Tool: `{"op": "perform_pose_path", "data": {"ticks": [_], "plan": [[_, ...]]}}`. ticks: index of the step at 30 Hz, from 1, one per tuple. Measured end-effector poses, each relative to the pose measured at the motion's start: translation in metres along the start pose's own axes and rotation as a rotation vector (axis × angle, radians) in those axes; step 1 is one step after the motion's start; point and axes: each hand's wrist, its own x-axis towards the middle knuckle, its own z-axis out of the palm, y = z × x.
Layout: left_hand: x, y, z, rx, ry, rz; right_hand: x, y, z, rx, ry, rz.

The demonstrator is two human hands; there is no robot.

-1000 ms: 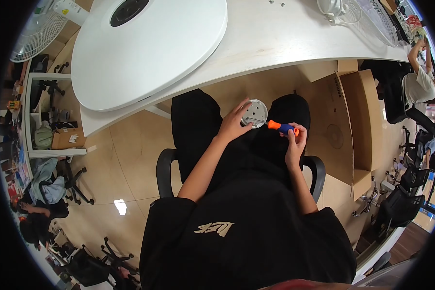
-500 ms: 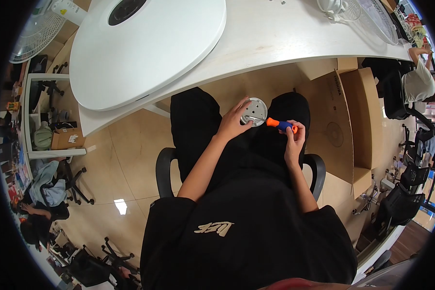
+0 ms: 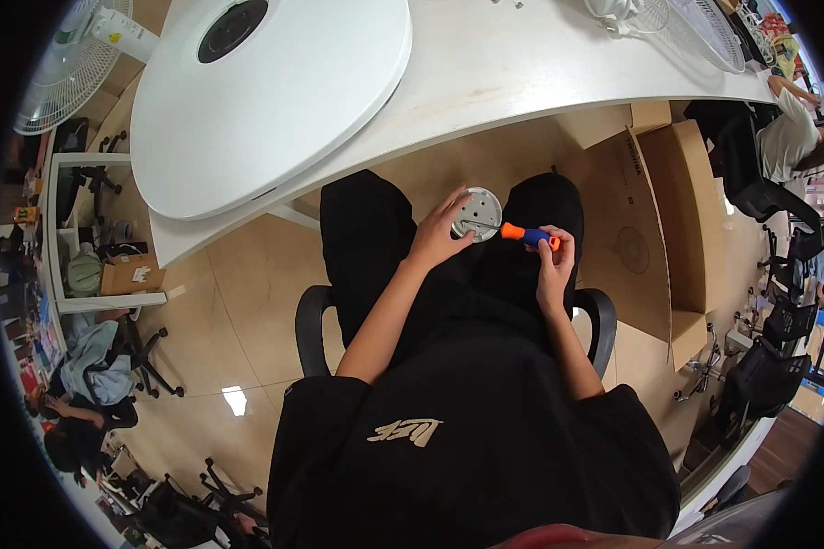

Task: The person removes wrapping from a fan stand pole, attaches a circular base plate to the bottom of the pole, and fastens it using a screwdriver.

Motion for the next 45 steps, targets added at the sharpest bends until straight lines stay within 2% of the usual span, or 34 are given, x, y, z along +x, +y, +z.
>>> {"op": "perform_pose_path", "data": {"ticks": [45], "plan": [[0.0003, 0.0002, -0.0007, 0.019, -0.001, 0.005, -0.0055, -0.0047, -0.0031, -0.075, -0.004, -0.072]]}}
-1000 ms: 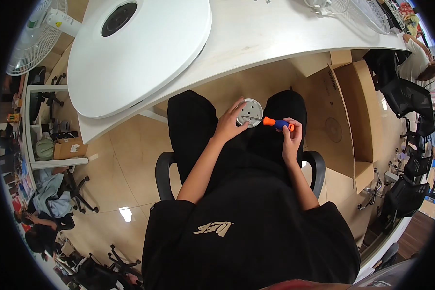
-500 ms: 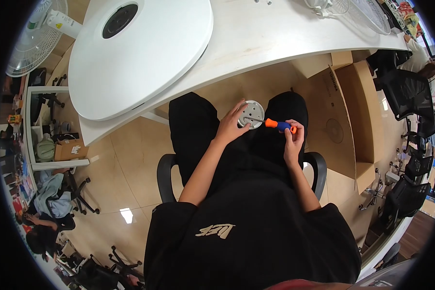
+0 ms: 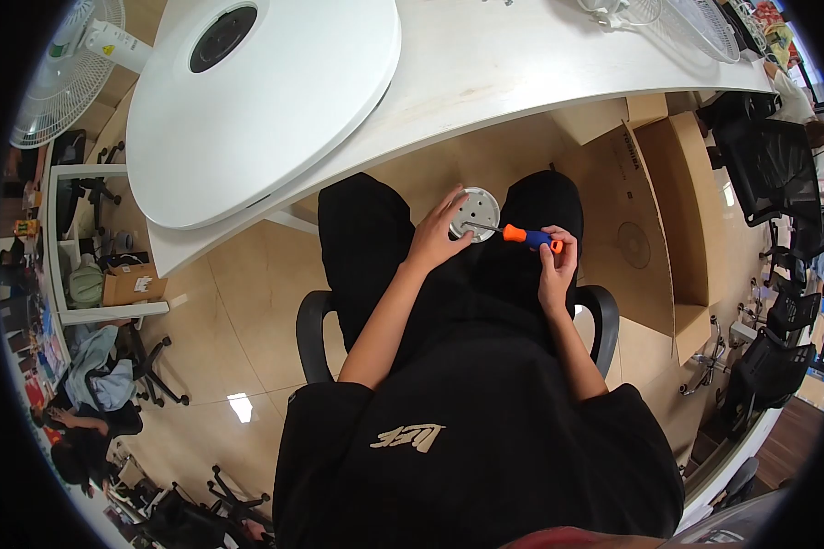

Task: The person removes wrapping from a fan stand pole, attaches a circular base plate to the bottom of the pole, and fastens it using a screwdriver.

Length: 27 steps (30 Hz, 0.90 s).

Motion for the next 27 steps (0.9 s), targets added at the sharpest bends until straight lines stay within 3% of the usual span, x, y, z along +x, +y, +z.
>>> {"op": "perform_pose_path", "data": {"ticks": [27], "plan": [[0.0008, 0.0004, 0.0003, -0.010, 0.006, 0.007, -0.0030, -0.0053, -0.0005, -0.070, -0.035, -0.077]]}}
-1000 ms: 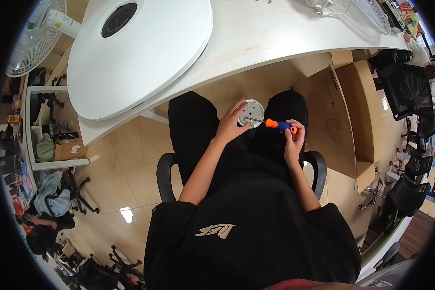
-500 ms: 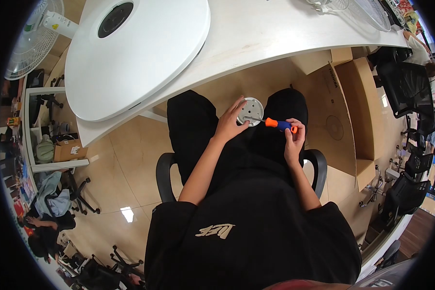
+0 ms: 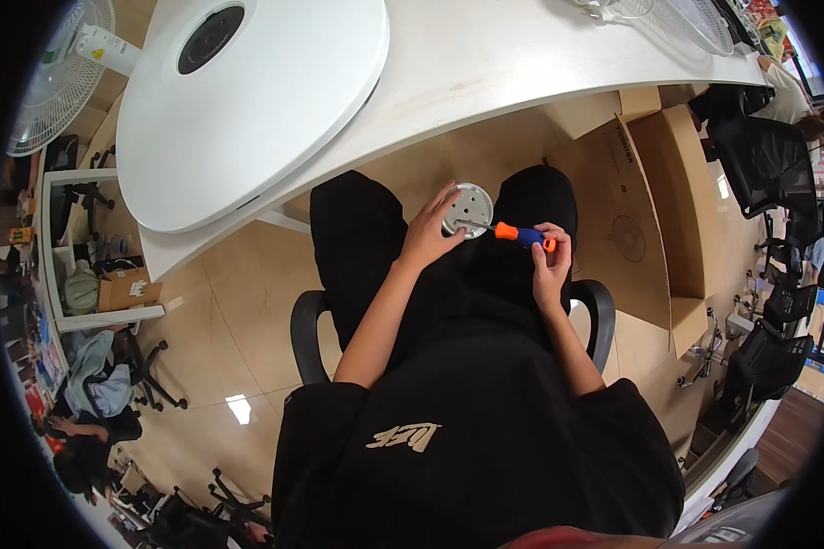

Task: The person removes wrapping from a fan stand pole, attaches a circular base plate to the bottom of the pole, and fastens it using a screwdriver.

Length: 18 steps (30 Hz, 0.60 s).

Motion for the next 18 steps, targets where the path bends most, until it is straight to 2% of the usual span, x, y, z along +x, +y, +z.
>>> {"op": "perform_pose_path", "data": {"ticks": [18], "plan": [[-0.0002, -0.0023, -0.0005, 0.006, -0.008, 0.004, -0.0022, -0.0063, 0.0027, -0.068, -0.041, -0.037]]}}
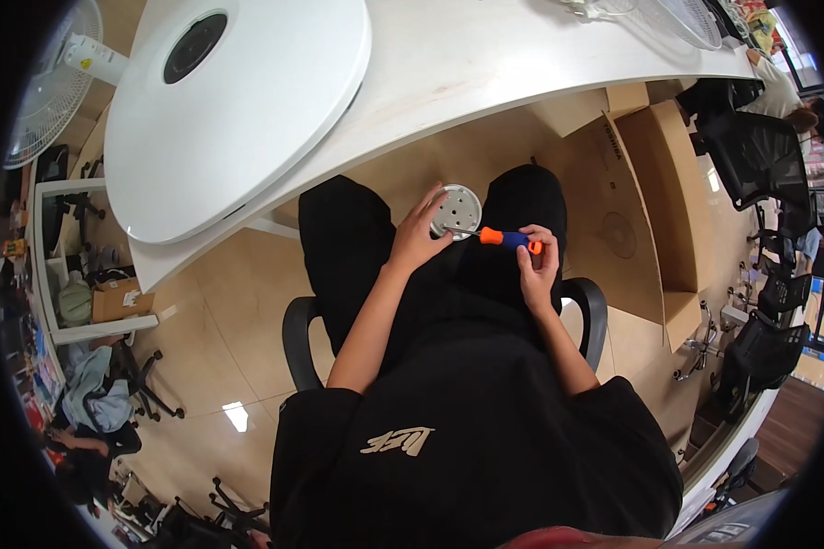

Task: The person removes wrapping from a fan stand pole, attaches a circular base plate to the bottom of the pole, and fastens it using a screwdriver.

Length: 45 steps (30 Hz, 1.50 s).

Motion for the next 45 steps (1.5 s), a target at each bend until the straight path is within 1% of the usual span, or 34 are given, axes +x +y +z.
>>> {"op": "perform_pose_path", "data": {"ticks": [6, 12, 24, 27, 36, 42, 45], "plan": [[0.000, 0.004, -0.002, 0.006, -0.018, -0.034, 0.001, 0.003, 0.000, 0.038, 0.019, 0.042], [0.000, 0.003, -0.002, 0.010, -0.014, -0.022, 0.000, 0.006, -0.002, 0.071, 0.018, 0.107], [-0.002, 0.004, -0.004, 0.029, -0.030, -0.014, 0.001, 0.007, 0.000, 0.092, 0.040, 0.106], [-0.002, 0.003, -0.004, -0.009, -0.037, -0.025, 0.001, 0.009, -0.001, 0.071, 0.040, 0.082], [-0.002, 0.000, -0.002, 0.026, -0.009, 0.006, 0.001, 0.011, -0.002, 0.094, 0.068, 0.111], [-0.002, 0.000, -0.002, 0.023, -0.029, -0.015, 0.000, 0.009, -0.002, 0.117, 0.090, 0.083], [-0.002, -0.002, -0.001, 0.023, -0.010, 0.009, 0.001, 0.006, -0.001, 0.134, 0.077, 0.073]]}}
